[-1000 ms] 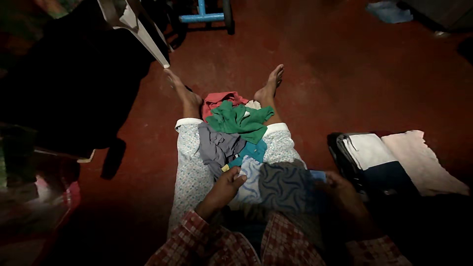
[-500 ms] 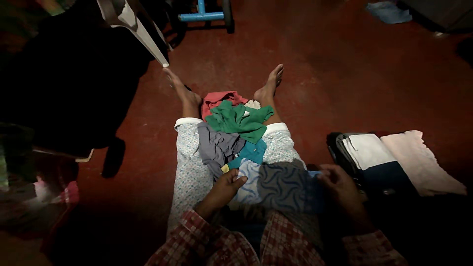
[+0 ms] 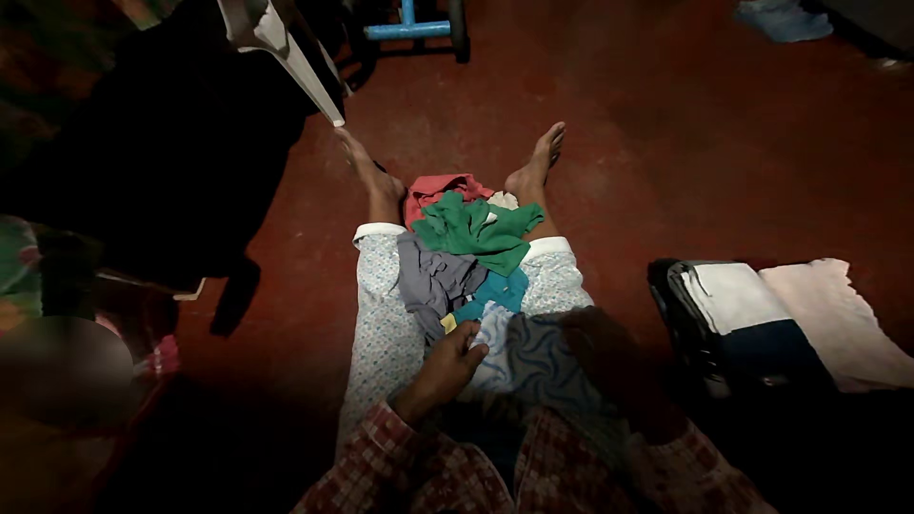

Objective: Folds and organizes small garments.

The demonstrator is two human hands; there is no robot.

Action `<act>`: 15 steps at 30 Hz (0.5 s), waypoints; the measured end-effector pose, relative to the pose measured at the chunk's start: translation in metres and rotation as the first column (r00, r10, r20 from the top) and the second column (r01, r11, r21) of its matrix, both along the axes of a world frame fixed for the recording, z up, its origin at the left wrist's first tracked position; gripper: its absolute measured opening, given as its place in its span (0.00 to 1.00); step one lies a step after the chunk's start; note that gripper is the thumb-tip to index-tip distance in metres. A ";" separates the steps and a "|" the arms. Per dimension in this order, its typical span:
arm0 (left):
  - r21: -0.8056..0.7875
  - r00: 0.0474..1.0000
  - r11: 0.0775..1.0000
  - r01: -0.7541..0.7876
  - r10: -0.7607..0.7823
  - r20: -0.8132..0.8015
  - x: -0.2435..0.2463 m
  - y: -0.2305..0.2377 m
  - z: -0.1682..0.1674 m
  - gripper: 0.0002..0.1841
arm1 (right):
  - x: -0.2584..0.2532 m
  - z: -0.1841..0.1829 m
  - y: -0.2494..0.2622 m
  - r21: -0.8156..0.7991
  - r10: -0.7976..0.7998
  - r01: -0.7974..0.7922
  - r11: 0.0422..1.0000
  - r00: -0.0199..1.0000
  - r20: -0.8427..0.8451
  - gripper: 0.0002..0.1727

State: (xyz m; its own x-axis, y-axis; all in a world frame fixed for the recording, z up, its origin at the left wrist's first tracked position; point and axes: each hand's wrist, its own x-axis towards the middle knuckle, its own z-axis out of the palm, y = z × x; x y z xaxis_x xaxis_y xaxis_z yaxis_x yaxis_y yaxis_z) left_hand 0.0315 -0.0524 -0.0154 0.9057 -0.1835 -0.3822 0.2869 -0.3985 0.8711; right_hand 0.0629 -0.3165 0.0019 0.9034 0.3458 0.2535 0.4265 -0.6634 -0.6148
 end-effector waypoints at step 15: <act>0.409 0.936 0.846 0.343 -0.346 -0.067 0.068 -0.013 0.009 0.26 | 0.002 -0.033 -0.083 0.103 -0.288 0.507 0.856 0.633 -0.718 0.14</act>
State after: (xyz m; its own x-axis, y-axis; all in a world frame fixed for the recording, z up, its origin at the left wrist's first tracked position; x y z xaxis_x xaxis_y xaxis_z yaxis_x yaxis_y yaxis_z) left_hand 0.0996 -0.0657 -0.0066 0.8169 -0.3138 -0.4839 0.0582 -0.7899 0.6105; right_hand 0.0653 -0.3997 -0.0312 0.8955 -0.0736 -0.4390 -0.4261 -0.4268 -0.7977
